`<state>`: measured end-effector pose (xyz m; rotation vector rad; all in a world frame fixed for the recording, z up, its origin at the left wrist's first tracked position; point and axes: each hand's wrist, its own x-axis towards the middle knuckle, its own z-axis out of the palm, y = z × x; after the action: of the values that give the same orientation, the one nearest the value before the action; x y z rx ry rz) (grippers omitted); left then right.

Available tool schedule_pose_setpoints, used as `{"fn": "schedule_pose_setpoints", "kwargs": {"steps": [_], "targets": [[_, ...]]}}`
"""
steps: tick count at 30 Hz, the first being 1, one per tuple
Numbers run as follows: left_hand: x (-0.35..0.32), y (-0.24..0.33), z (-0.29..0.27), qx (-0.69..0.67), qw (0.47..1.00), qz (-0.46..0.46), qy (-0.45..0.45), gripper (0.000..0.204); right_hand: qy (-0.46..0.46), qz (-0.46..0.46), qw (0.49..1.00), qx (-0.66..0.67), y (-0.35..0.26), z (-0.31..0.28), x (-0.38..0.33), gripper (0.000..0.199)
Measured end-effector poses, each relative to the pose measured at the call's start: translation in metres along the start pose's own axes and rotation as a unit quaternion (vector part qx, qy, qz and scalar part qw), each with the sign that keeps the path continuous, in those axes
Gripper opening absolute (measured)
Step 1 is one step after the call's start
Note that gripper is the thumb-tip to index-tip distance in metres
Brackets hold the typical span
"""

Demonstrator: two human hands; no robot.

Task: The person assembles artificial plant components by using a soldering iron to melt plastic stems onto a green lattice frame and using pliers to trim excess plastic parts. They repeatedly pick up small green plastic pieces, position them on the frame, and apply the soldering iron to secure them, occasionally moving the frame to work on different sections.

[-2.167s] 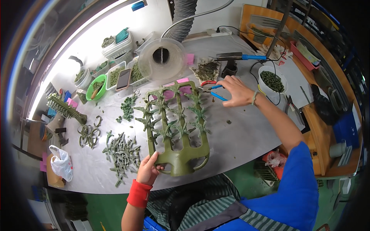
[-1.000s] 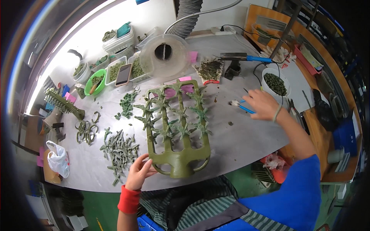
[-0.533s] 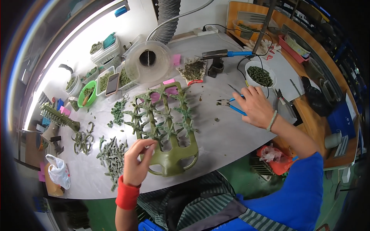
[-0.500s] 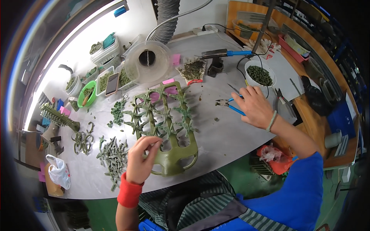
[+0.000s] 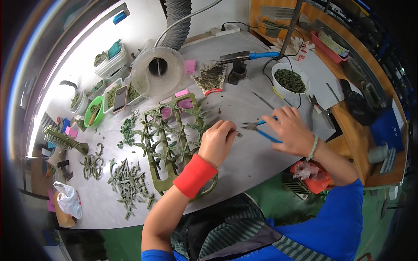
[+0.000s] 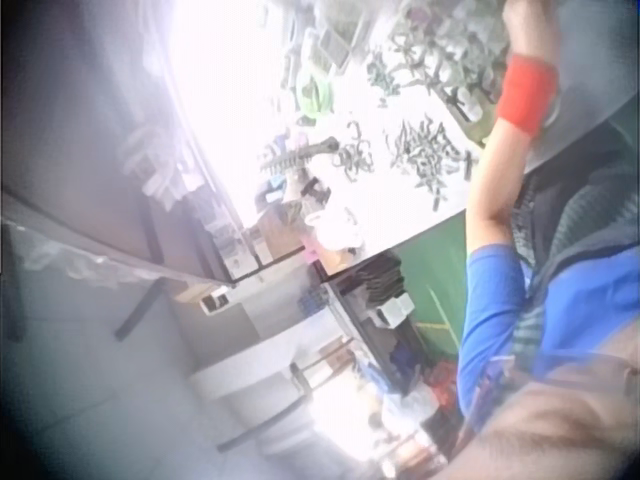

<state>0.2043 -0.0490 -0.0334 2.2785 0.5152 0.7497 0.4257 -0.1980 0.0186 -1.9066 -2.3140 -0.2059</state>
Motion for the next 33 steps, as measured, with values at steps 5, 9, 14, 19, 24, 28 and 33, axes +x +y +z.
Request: {"fn": "schedule_pose_setpoints", "kwargs": {"steps": [5, 9, 14, 19, 24, 28, 33], "targets": [[-0.006, 0.01, 0.005, 0.099, 0.994, 0.031, -0.021, 0.02, -0.021, 0.027, 0.998, 0.051, 0.035, 0.03, 0.026, 0.07], [-0.002, 0.012, -0.047, 0.124, 0.991, 0.02, 0.037, 0.018, -0.031, -0.028, 0.988, 0.146, 0.041, 0.053, 0.065, 0.069], [0.004, -0.004, -0.119, 0.128, 0.986, -0.054, 0.091, 0.014, -0.041, -0.069, 0.981, 0.177, 0.034, 0.065, 0.104, 0.068], [0.013, -0.032, -0.131, 0.195, 0.979, -0.05, 0.029, 0.017, -0.06, -0.085, 0.975, 0.195, 0.03, 0.07, 0.122, 0.067], [0.026, -0.051, -0.119, 0.274, 0.959, 0.054, -0.036, 0.029, -0.06, -0.107, 0.972, 0.199, 0.028, 0.07, 0.131, 0.073], [0.033, -0.059, -0.112, 0.3, 0.949, 0.063, -0.071, 0.031, -0.066, -0.141, 0.968, 0.196, 0.027, 0.072, 0.139, 0.079], [0.039, -0.063, -0.113, 0.314, 0.942, 0.064, -0.095, 0.03, -0.08, -0.166, 0.967, 0.173, 0.029, 0.073, 0.148, 0.077]]}}
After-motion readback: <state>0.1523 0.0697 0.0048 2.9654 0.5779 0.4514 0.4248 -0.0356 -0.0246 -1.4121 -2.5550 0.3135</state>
